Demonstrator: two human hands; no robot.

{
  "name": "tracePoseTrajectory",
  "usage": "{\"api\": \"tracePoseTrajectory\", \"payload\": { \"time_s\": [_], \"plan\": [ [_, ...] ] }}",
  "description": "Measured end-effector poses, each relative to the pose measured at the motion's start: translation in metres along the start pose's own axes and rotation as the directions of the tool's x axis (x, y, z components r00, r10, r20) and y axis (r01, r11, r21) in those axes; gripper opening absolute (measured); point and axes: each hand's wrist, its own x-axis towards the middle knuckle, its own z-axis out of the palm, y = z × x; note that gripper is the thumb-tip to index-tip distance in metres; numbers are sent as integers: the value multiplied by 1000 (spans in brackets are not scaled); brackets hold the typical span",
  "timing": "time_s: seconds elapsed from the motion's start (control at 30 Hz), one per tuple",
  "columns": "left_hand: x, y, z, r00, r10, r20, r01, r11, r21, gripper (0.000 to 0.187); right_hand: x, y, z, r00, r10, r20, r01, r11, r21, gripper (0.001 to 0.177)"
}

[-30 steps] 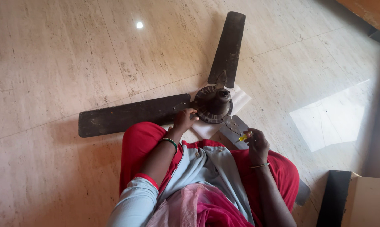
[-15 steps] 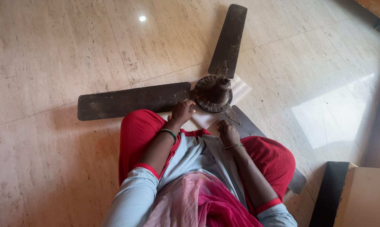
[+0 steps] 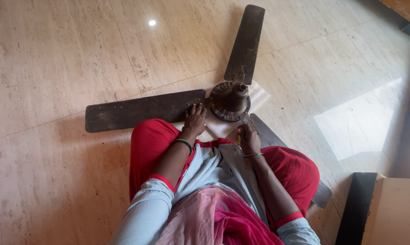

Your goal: The person sits on the floor and attaches a fan blade to the ceiling fan motor housing using a screwdriver. They align the blade, insert screws, and tighten them to secure the blade in place.

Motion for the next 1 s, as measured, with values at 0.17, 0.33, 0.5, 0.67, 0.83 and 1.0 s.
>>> {"api": "tracePoseTrajectory", "payload": {
  "time_s": [0.17,0.33,0.5,0.67,0.83,1.0],
  "plan": [
    [-4,4,-2,1000,3,-8,-3,998,-57,69,11,3,-14,996,76,-50,-74,996,57,15],
    [2,3,4,999,19,-40,-21,998,-61,66,15,7,-20,989,135,-59,-126,983,131,11],
    [6,-1,14,993,46,-112,-53,997,-64,58,5,-1,-8,999,35,-37,-33,998,49,16],
    [4,-1,13,983,19,-183,-21,1000,-9,43,7,-3,-7,997,74,11,-74,995,71,14],
    [5,4,8,986,-18,-168,9,999,-54,46,8,0,-9,994,102,27,-103,993,53,13],
    [6,3,8,987,-23,-156,13,998,-67,49,7,1,-5,993,107,42,-109,993,52,15]
  ]
}}
